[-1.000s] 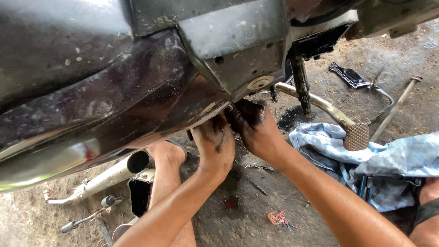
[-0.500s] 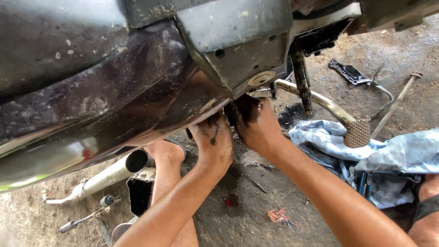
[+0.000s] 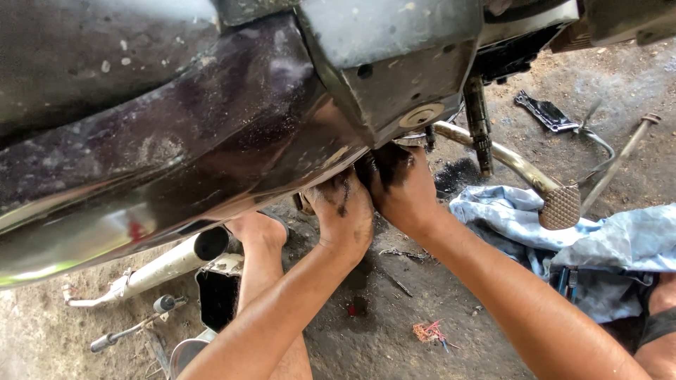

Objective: The person sits on the ground and works on the underside of a motorcycle, using a wrench to tighten bolts on the engine area. They briefly reach into a bucket of tools to select a wrench and wipe their hands with a cloth before continuing to adjust the motorcycle's components.

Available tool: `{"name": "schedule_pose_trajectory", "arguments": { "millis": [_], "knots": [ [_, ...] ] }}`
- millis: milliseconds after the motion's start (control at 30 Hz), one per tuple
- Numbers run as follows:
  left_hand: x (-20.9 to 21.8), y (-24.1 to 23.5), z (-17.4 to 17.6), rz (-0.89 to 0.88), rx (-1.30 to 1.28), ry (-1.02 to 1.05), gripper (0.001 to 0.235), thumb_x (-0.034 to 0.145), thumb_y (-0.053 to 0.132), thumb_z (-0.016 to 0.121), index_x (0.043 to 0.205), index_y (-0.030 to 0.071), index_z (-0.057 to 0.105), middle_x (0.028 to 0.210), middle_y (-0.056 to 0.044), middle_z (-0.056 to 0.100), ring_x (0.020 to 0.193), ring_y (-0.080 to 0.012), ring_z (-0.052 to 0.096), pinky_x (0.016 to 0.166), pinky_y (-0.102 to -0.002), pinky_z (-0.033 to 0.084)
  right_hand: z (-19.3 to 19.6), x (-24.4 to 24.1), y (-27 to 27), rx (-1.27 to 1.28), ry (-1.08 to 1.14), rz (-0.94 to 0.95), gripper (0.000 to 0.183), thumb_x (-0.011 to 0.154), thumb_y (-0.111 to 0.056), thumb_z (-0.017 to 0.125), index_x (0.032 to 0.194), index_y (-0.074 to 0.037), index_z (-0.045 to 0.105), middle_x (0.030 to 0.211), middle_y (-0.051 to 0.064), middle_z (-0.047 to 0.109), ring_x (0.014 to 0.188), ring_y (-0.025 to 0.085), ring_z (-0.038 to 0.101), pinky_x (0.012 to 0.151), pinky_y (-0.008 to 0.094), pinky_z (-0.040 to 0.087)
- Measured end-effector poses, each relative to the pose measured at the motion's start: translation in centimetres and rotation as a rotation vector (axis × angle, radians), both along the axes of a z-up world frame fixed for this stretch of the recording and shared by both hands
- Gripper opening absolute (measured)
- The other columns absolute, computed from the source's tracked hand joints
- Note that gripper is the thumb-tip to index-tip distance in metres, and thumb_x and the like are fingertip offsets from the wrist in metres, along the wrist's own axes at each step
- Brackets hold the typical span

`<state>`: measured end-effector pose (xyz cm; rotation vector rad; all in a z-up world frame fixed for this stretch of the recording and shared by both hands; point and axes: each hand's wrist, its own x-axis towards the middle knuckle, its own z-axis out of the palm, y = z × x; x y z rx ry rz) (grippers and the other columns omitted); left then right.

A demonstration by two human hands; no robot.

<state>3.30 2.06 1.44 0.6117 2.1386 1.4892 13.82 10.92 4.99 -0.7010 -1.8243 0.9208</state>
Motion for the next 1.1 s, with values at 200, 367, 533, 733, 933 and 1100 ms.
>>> {"name": "schedule_pose_trajectory", "arguments": {
  "millis": [200, 367, 533, 733, 933, 1100],
  "knots": [
    [-0.8, -0.6, -1.1, -0.026, 0.142, -0.145, 0.046, 0.101, -0.001, 0.054, 0.143, 0.01, 0.04, 0.139, -0.001, 0.05, 0.125, -0.0102, 0.046, 0.106, -0.021, 0.036, 0.5, -0.6, 0.0, -0.173, -0.063, 0.0, 0.011, 0.093, -0.004, 0.068, 0.102, 0.001, 0.068, 0.096, 0.02, 0.071, 0.084, 0.042, 0.068, 0.069, 0.046, 0.053],
    [-1.6, -0.9, -2.8, 0.092, 0.463, -0.573, 0.034, 0.11, 0.012, 0.048, 0.143, 0.006, 0.047, 0.137, -0.003, 0.053, 0.122, -0.0148, 0.049, 0.106, -0.022, 0.039, -1.4, -0.3, 0.3, 0.065, 0.007, -0.051, 0.025, 0.09, -0.002, 0.064, 0.114, 0.004, 0.065, 0.11, 0.023, 0.067, 0.099, 0.044, 0.063, 0.085, 0.051, 0.052],
    [-0.2, 0.4, 0.2, -0.011, 0.216, -0.341, 0.033, 0.106, 0.006, 0.05, 0.138, 0.01, 0.046, 0.132, 0.0, 0.052, 0.117, -0.0139, 0.048, 0.101, -0.025, 0.042, -1.1, -0.4, 0.1, -0.196, -0.136, -0.003, 0.023, 0.092, -0.009, 0.067, 0.114, -0.001, 0.067, 0.113, 0.02, 0.069, 0.105, 0.042, 0.063, 0.089, 0.05, 0.051],
    [-0.5, -0.1, -1.4, -0.05, 0.146, -0.14, 0.036, 0.106, 0.002, 0.052, 0.141, 0.009, 0.046, 0.136, 0.0, 0.051, 0.122, -0.0114, 0.046, 0.106, -0.021, 0.036, -0.6, 0.0, 0.6, -0.025, -0.029, -0.027, 0.026, 0.089, -0.004, 0.064, 0.115, 0.002, 0.066, 0.112, 0.023, 0.067, 0.103, 0.045, 0.062, 0.089, 0.051, 0.051],
    [-0.7, -0.2, -0.7, -0.015, 0.313, -0.331, 0.038, 0.105, 0.004, 0.052, 0.142, 0.008, 0.044, 0.137, -0.001, 0.05, 0.123, -0.0117, 0.045, 0.106, -0.021, 0.036, -0.8, -0.8, 0.2, -0.192, -0.165, -0.016, 0.015, 0.095, -0.012, 0.069, 0.107, -0.002, 0.07, 0.105, 0.019, 0.071, 0.098, 0.041, 0.065, 0.084, 0.05, 0.053],
    [-0.3, 0.5, -0.3, -0.026, 0.224, -0.21, 0.04, 0.106, 0.002, 0.054, 0.144, 0.009, 0.043, 0.138, -0.001, 0.05, 0.123, -0.0115, 0.045, 0.108, -0.022, 0.035, 1.4, -0.5, 1.3, 0.252, -0.035, -0.163, 0.024, 0.081, -0.002, 0.065, 0.103, 0.006, 0.066, 0.099, 0.024, 0.068, 0.089, 0.044, 0.064, 0.079, 0.052, 0.052]
  ]
}}
